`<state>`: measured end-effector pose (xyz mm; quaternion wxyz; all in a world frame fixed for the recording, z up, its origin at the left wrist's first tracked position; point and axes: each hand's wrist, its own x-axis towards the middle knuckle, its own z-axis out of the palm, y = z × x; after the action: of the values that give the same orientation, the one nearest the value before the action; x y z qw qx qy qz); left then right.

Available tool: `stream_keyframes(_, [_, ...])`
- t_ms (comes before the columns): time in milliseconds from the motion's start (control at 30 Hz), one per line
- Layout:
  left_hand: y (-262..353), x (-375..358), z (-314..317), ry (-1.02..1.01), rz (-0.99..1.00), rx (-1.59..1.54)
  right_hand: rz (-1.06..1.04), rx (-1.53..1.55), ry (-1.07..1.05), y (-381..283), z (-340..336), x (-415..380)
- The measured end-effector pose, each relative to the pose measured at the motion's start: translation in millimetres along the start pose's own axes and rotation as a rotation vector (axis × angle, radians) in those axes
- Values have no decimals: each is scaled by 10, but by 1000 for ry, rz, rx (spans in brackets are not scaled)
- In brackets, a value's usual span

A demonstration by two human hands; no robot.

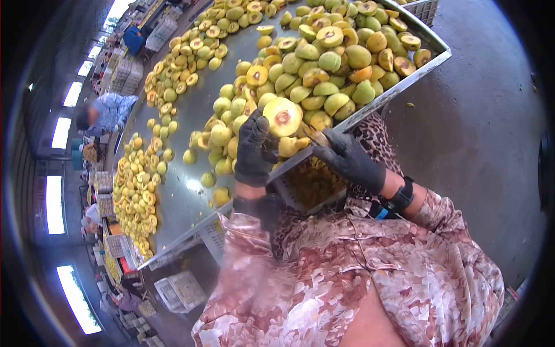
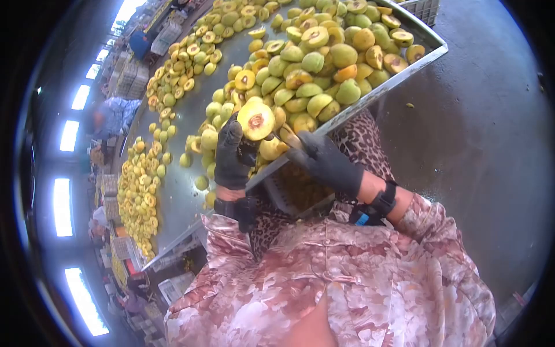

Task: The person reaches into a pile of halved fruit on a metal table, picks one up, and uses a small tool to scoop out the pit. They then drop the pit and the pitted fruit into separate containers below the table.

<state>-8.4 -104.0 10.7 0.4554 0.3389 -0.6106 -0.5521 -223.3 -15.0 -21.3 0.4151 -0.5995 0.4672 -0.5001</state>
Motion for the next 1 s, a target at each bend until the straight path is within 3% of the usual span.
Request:
stream_keyframes(100, [311,-259,323,96,-107,-365,2,43,-11,-50,218,47])
stream_keyframes(333, [348,-488,449,120,-92,-330,17,122,-3,-204,385,18])
stream_keyframes(433, [354,-533,551,148,-85,-503,-70,113,66,-139,509,62])
stream_keyframes(467, [310,-552,571,240,-93,-595,-122,105,83,-134,554,70])
stream_keyframes(567, [233,-611,506,211,-98,-625,-59,89,-11,-146,597,-18])
stream_keyframes(667, [238,-610,511,309,-141,-722,-156,73,-64,-74,653,-113])
stream_keyframes(733, [236,-587,508,353,-202,-788,-236,31,-19,-48,669,-143])
stream_keyframes(867, [256,-589,583,311,-141,-781,-297,25,-25,-151,566,-127])
stream_keyframes(967, [384,-573,701,389,-148,-832,-276,184,168,-321,609,-85])
stream_keyframes(1000, [394,-572,709,387,-124,-808,-221,142,116,-336,577,-83])
